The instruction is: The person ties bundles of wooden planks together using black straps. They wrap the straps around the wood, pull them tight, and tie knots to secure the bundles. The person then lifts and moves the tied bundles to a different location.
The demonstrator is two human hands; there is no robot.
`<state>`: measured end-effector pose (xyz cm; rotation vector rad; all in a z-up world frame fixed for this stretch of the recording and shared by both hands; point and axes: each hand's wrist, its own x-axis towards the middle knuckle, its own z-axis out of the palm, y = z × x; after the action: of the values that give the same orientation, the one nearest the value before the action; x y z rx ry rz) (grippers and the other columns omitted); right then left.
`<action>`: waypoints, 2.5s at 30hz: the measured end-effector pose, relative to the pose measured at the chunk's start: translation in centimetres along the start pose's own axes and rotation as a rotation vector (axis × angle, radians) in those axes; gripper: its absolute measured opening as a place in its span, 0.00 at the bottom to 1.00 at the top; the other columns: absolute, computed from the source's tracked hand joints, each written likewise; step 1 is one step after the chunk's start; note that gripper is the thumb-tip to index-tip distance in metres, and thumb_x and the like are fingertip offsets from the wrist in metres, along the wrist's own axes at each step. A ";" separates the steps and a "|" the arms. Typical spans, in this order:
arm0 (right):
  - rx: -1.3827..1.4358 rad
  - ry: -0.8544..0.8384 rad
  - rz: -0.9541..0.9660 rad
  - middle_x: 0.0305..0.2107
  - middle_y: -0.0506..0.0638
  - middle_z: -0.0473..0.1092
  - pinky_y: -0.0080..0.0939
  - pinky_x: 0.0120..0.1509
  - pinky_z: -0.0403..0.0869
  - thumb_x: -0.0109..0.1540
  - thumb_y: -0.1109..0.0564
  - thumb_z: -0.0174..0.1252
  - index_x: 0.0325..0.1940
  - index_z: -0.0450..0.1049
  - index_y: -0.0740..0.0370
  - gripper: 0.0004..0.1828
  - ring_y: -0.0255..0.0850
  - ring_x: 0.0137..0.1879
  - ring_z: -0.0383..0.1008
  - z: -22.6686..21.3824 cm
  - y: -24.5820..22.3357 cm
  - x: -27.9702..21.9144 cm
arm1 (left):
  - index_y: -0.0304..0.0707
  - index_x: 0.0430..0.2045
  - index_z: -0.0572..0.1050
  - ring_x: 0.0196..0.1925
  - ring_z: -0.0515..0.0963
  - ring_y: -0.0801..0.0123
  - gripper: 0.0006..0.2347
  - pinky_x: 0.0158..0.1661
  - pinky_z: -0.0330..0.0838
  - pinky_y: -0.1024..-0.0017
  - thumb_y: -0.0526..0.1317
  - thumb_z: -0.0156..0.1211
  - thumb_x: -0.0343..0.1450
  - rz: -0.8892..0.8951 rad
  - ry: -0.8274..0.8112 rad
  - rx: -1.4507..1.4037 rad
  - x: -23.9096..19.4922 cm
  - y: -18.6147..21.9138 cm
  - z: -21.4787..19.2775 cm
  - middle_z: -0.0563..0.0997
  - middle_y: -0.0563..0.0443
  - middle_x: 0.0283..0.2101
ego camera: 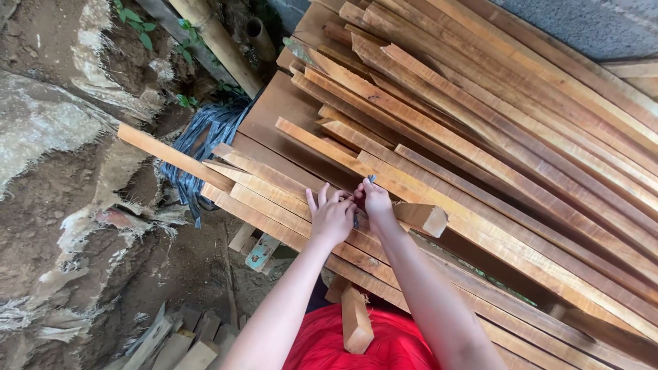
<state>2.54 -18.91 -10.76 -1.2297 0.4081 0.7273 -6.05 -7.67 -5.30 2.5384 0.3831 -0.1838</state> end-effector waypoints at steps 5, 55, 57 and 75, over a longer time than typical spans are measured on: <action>0.222 0.005 0.372 0.17 0.42 0.56 0.36 0.25 0.55 0.68 0.57 0.43 0.29 0.63 0.54 0.12 0.34 0.21 0.56 -0.2 2.7 5.2 | 0.43 0.35 0.83 0.73 0.56 0.52 0.11 0.69 0.27 0.34 0.44 0.52 0.73 -0.050 -0.013 0.088 -1.4 1.4 -1.7 0.76 0.51 0.54; -1.104 -0.375 0.225 0.40 0.57 0.79 0.45 0.54 0.74 0.46 0.20 0.64 0.46 0.81 0.68 0.48 0.47 0.47 0.76 1.7 -2.1 -1.6 | 0.47 0.71 0.54 0.69 0.68 0.57 0.37 0.65 0.63 0.58 0.62 0.52 0.69 -1.067 0.537 -1.787 -8.0 -1.9 2.1 0.65 0.46 0.70; -1.073 -0.387 0.092 0.49 0.55 0.74 0.43 0.59 0.71 0.46 0.20 0.70 0.54 0.74 0.66 0.53 0.46 0.56 0.75 0.9 -0.9 -0.4 | 0.46 0.71 0.54 0.70 0.67 0.56 0.38 0.65 0.63 0.57 0.63 0.52 0.68 -1.064 0.543 -1.805 -7.7 -1.9 2.0 0.65 0.46 0.71; -1.538 0.176 -0.125 0.41 0.59 0.79 0.53 0.52 0.78 0.55 0.15 0.49 0.57 0.75 0.50 0.45 0.54 0.49 0.80 6.9 -6.1 -7.7 | 0.34 0.70 0.56 0.66 0.69 0.61 0.44 0.63 0.64 0.60 0.72 0.48 0.67 -0.993 -0.015 -1.342 -5.8 -6.5 2.6 0.67 0.43 0.67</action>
<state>0.65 -15.47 0.53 -2.7352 -0.2028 0.8066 -13.64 -5.28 -9.60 0.8947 1.2193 -0.2006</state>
